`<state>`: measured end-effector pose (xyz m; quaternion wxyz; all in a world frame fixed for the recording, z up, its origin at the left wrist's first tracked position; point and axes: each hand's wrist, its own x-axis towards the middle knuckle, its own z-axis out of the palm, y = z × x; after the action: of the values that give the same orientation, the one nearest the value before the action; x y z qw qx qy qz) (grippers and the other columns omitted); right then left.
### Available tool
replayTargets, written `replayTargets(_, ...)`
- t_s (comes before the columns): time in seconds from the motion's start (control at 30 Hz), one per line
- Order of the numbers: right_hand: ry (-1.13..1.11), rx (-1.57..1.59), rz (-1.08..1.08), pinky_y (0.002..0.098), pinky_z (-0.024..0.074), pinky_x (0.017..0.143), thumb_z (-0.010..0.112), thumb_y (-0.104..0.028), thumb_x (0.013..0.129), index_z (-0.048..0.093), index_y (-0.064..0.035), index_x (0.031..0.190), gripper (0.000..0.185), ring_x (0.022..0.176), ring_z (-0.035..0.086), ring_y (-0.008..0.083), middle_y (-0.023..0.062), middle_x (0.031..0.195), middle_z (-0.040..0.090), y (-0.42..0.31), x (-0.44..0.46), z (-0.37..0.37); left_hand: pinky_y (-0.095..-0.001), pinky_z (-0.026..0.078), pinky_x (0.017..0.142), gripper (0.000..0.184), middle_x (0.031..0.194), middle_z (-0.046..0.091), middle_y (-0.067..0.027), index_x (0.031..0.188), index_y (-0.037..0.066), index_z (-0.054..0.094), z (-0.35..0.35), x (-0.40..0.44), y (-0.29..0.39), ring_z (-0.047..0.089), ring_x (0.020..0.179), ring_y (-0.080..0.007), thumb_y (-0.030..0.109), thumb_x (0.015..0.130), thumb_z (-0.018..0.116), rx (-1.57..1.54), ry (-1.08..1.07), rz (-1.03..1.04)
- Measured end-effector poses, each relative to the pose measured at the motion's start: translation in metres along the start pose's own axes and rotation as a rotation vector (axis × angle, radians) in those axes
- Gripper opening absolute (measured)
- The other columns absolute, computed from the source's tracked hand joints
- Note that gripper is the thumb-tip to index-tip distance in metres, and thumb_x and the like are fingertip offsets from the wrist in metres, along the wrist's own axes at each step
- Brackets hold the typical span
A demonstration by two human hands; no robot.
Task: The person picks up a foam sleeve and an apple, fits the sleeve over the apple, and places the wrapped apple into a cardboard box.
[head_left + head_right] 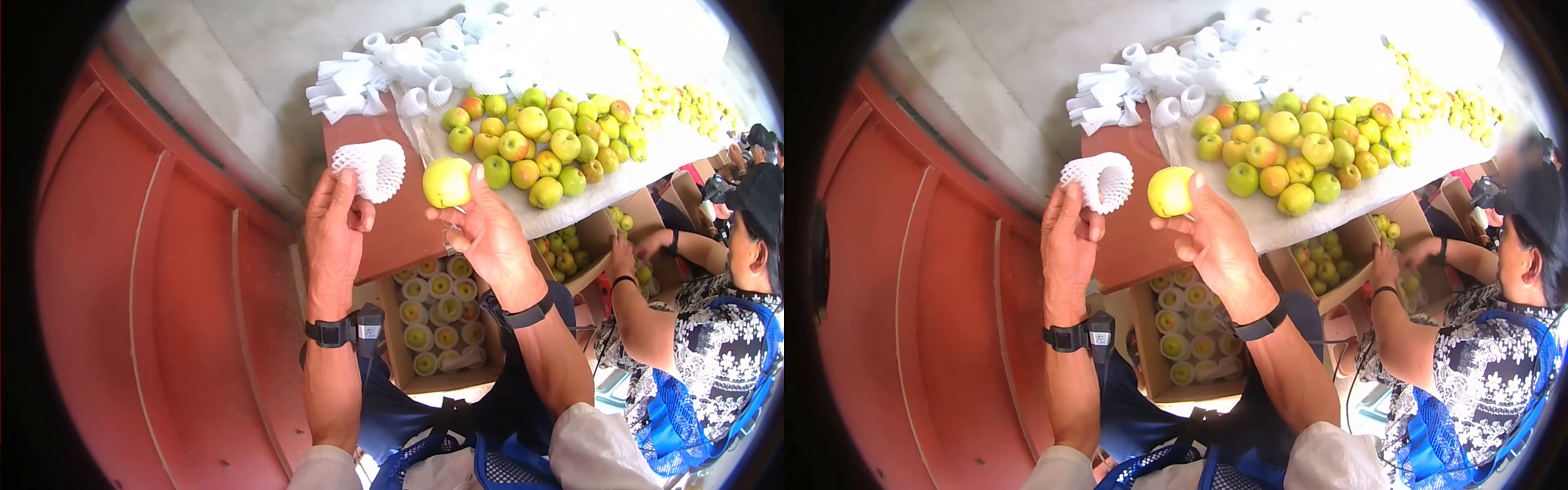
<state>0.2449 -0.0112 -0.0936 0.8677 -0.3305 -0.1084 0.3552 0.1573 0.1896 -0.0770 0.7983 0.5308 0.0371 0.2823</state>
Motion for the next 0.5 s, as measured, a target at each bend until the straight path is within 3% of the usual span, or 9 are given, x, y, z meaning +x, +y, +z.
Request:
replayTargets(0.07, -0.019, -0.026, 0.068, 0.0224, 0.04, 0.058, 0.065, -0.043, 0.105, 0.054, -0.009, 0.142, 0.051, 0.103, 0.067, 0.0178, 0.0047, 0.121, 0.068, -0.0032, -0.0024, 0.0019, -0.0216, 0.038, 0.055, 0.019, 0.095, 0.064, 0.0034, 0.112, 0.008, 0.069, -0.0017, -0.0002, 0.001, 0.051, 0.065, -0.0056, 0.025, 0.109, 0.06, -0.001, 0.007, -0.01)
replayTargets(0.37, -0.159, -0.19, 0.022, 0.0213, 0.0405, 0.057, 0.068, -0.038, 0.103, 0.053, -0.0058, 0.144, 0.054, 0.103, 0.067, 0.0171, 0.0042, 0.119, 0.068, -0.0033, -0.0069, 0.0056, -0.0212, 0.037, 0.055, 0.018, 0.092, 0.063, 0.004, 0.109, 0.009, 0.068, -0.0079, -0.0021, 0.0002, 0.052, 0.066, -0.0054, 0.026, 0.109, 0.062, -0.034, 0.029, -0.015)
replayTargets(0.5, -0.128, -0.077, 0.052, 0.0203, 0.0405, 0.056, 0.071, -0.038, 0.101, 0.054, -0.005, 0.142, 0.055, 0.103, 0.068, 0.0169, 0.0038, 0.118, 0.068, 0.0014, -0.0042, -0.0018, -0.0212, 0.037, 0.055, 0.019, 0.093, 0.063, 0.0033, 0.11, 0.009, 0.068, -0.0071, -0.0035, 0.0012, 0.05, 0.066, -0.0052, 0.026, 0.109, 0.061, -0.006, 0.023, -0.007)
